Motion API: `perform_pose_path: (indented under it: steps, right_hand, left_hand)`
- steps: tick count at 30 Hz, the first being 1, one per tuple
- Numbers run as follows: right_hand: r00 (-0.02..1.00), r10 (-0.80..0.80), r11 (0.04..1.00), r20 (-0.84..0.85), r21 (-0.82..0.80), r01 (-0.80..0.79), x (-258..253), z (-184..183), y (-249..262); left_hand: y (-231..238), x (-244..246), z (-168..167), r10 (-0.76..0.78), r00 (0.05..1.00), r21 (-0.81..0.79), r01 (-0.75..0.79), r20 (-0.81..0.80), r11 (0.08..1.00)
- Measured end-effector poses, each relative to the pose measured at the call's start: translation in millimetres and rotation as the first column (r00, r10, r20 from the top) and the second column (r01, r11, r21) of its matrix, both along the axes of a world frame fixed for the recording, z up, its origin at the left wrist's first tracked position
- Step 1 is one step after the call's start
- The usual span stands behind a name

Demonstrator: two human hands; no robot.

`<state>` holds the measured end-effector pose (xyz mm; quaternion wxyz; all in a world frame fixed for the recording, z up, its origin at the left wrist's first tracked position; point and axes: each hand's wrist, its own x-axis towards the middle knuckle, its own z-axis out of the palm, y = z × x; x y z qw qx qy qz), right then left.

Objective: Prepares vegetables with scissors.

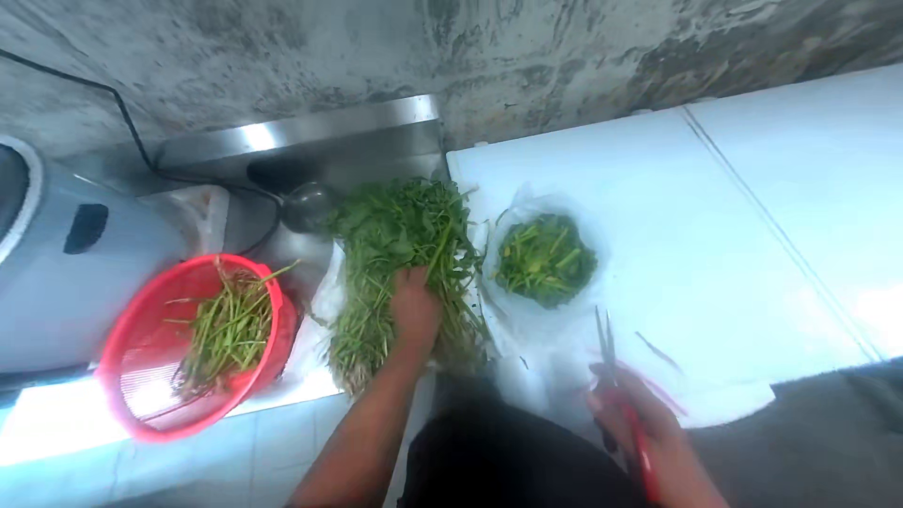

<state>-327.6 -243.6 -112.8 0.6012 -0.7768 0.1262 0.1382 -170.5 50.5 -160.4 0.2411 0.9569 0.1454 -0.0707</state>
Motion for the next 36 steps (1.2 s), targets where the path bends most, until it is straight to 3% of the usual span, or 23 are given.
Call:
perform_pose_path:
  steps: [4, 6, 9, 12, 15, 16, 18, 20, 22, 24, 26, 29, 32, 34, 36]
  right_hand:
    - [0.998, 0.042, 0.994, -0.047, 0.102, -0.037, -6, -15, -30]
    - [0.995, 0.077, 0.987, -0.060, 0.148, -0.068, -8, -22, -42]
    - [0.993, 0.113, 0.985, -0.043, 0.140, -0.106, -11, -21, -54]
    - [0.992, 0.122, 0.984, -0.012, 0.130, -0.119, -13, -18, -60]
    - [0.994, 0.107, 0.987, -0.011, 0.124, -0.105, -18, -19, -56]
    - [0.995, 0.098, 0.988, -0.014, 0.119, -0.095, -20, -19, -52]
    - [0.998, 0.062, 0.992, -0.020, 0.112, -0.060, -24, -22, -43]
    - [1.000, 0.008, 0.995, -0.013, 0.099, -0.006, -25, -25, -27]
    - [0.999, -0.049, 0.993, 0.006, 0.105, 0.048, -24, -27, -5]
    - [0.996, -0.088, 0.991, -0.001, 0.096, 0.088, -25, -25, 24]
    - [0.994, -0.105, 0.990, -0.008, 0.091, 0.105, -25, -20, 51]
    - [0.995, -0.092, 0.994, -0.040, 0.055, 0.094, -19, -15, 85]
    - [0.998, -0.027, 0.999, -0.062, 0.033, 0.029, -7, -8, 113]
    - [0.998, 0.034, 0.999, -0.060, 0.012, -0.033, 2, -5, 123]
    - [0.995, 0.073, 0.997, -0.063, -0.007, -0.073, 12, -4, 125]
  left_hand:
    - [9, -8, 23, 0.180, 0.982, 0.040, -0.182, 0.051, 0.983]
    - [8, -16, 30, 0.301, 0.950, -0.066, -0.296, 0.086, 0.953]
    - [-10, -21, 22, 0.434, 0.901, -0.297, -0.411, 0.012, 0.862]
    - [-43, -11, 5, 0.479, 0.875, -0.281, -0.478, -0.070, 0.832]
    - [-71, 1, 40, 0.415, 0.855, -0.186, -0.483, -0.309, 0.856]
    - [-71, 3, 36, 0.389, 0.857, -0.137, -0.454, -0.339, 0.880]
    - [-59, 4, -16, 0.387, 0.903, -0.003, -0.394, -0.187, 0.919]
    - [-40, 5, -40, 0.329, 0.932, 0.058, -0.324, -0.149, 0.944]
    - [-17, 3, -35, 0.235, 0.953, 0.005, -0.239, -0.193, 0.971]
    - [12, 0, -25, 0.155, 0.967, -0.149, -0.187, -0.203, 0.971]
    - [38, 0, -23, 0.134, 0.975, -0.406, -0.195, -0.175, 0.893]
    - [61, 1, -9, 0.206, 0.962, -0.732, -0.272, -0.181, 0.625]
    - [73, 1, 10, 0.283, 0.906, -0.810, -0.413, -0.316, 0.416]
    - [75, 0, 19, 0.217, 0.854, -0.771, -0.520, -0.473, 0.368]
    - [72, -1, 1, 0.173, 0.847, -0.789, -0.531, -0.503, 0.309]
